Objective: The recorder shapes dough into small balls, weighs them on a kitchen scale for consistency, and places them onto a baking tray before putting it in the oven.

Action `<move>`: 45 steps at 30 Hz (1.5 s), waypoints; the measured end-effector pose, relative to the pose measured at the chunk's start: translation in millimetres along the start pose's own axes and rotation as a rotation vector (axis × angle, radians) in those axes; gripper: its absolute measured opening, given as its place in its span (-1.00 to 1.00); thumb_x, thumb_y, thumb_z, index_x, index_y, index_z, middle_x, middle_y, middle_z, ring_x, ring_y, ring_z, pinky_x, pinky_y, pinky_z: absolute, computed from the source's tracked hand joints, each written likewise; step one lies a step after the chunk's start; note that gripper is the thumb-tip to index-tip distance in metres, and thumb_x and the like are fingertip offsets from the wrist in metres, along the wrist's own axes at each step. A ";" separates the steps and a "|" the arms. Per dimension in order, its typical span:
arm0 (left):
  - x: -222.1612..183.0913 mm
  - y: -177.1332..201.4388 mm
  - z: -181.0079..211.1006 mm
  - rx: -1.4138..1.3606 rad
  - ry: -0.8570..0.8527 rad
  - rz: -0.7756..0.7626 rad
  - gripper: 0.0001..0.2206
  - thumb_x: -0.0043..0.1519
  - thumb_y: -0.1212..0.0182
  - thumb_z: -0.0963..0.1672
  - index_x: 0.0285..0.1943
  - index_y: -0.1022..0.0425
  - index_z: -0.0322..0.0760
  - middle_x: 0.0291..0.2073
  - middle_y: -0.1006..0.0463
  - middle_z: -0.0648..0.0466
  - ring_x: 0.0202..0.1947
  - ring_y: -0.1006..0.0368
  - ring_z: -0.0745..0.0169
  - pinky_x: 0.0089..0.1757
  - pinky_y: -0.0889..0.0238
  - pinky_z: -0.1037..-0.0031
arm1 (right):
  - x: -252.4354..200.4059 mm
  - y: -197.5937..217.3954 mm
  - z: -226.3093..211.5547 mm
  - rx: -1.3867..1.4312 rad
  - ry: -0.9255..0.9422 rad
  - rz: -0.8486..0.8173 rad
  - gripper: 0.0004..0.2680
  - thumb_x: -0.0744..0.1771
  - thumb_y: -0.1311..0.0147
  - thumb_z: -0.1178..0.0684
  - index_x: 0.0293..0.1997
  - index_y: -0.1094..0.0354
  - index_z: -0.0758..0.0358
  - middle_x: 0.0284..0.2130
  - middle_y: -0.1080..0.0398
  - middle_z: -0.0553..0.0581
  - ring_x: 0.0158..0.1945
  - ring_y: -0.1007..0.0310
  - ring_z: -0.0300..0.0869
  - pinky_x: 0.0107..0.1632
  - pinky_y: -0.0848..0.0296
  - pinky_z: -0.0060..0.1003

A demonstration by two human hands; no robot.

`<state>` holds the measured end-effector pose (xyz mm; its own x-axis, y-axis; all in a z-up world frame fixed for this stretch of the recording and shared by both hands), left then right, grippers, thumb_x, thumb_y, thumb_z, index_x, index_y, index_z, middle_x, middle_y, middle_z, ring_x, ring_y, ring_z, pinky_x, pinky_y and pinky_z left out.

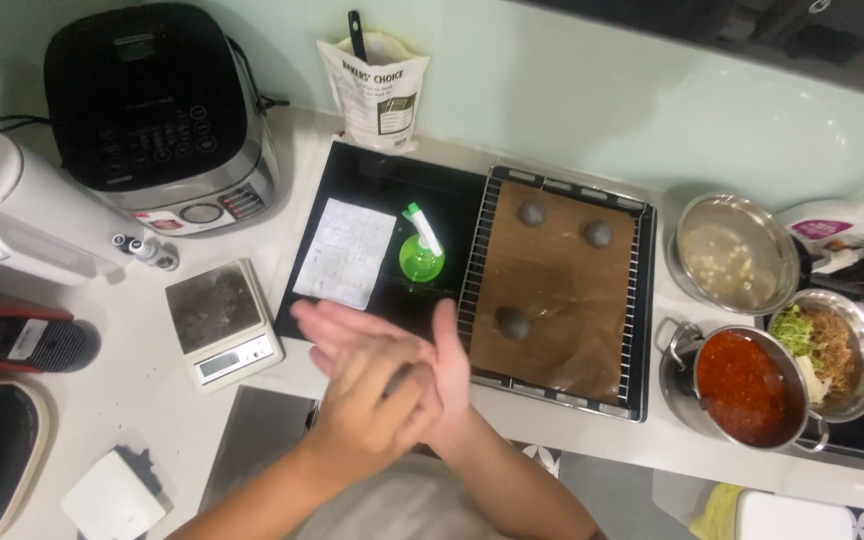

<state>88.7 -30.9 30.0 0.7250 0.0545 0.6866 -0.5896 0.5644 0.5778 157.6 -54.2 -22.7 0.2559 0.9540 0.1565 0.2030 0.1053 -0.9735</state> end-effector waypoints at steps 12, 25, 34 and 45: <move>4.8 50.2 -3.8 0.057 0.488 -0.086 -0.36 -0.08 -0.53 -0.12 0.23 -0.41 -0.38 0.08 -0.46 -0.11 0.07 -0.39 -0.14 0.06 -0.27 0.20 | 2.5 12.3 -2.5 -0.099 -0.108 0.072 -0.15 0.34 0.45 -0.61 0.56 0.25 0.52 0.56 0.25 0.44 0.64 0.32 0.12 0.58 0.24 0.01; 5.4 -10.8 -8.0 -0.098 0.516 -0.331 -0.44 -0.05 -0.45 -0.21 0.21 -0.48 -0.26 0.04 -0.45 -0.09 0.05 -0.39 -0.10 0.01 -0.27 0.22 | -26.7 26.4 -21.7 -0.182 -0.071 0.109 -0.18 0.34 0.48 -0.63 0.58 0.20 0.41 0.56 0.21 0.45 0.59 0.19 0.28 0.51 0.06 0.20; -0.8 -42.8 -54.4 -0.852 0.907 -0.372 -0.62 0.02 -0.40 -0.29 0.03 -0.53 -0.29 -0.08 -0.56 0.12 -0.09 -0.54 0.33 -0.06 -0.45 0.44 | -85.7 66.7 -67.2 0.089 0.105 0.062 -0.18 0.36 0.41 -0.64 0.60 0.20 0.39 0.53 0.18 0.52 0.53 0.09 0.30 0.49 0.02 0.26; 16.6 -196.6 -61.9 -0.725 0.845 -0.732 -0.62 0.01 -0.46 -0.21 0.03 -0.52 -0.24 -0.26 -0.55 0.14 -0.27 -0.47 0.41 -0.25 -0.39 0.53 | -262.2 142.8 -153.8 0.112 0.728 0.301 -0.31 0.39 0.33 -0.52 0.54 0.00 0.32 0.39 -0.15 0.45 0.44 -0.15 0.28 0.47 -0.02 0.30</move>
<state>238.7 -90.0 -99.5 0.9433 -0.1052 -0.3147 0.1585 0.9761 0.1487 264.9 -332.5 -177.1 0.8458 0.5269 -0.0838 -0.0594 -0.0632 -0.9962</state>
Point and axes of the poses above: each hand's wrist, its own x-axis towards the middle knuckle, its own y-axis out of the back of the hand, z = x × y, the point moved 5 cm from there along x, towards the middle knuckle
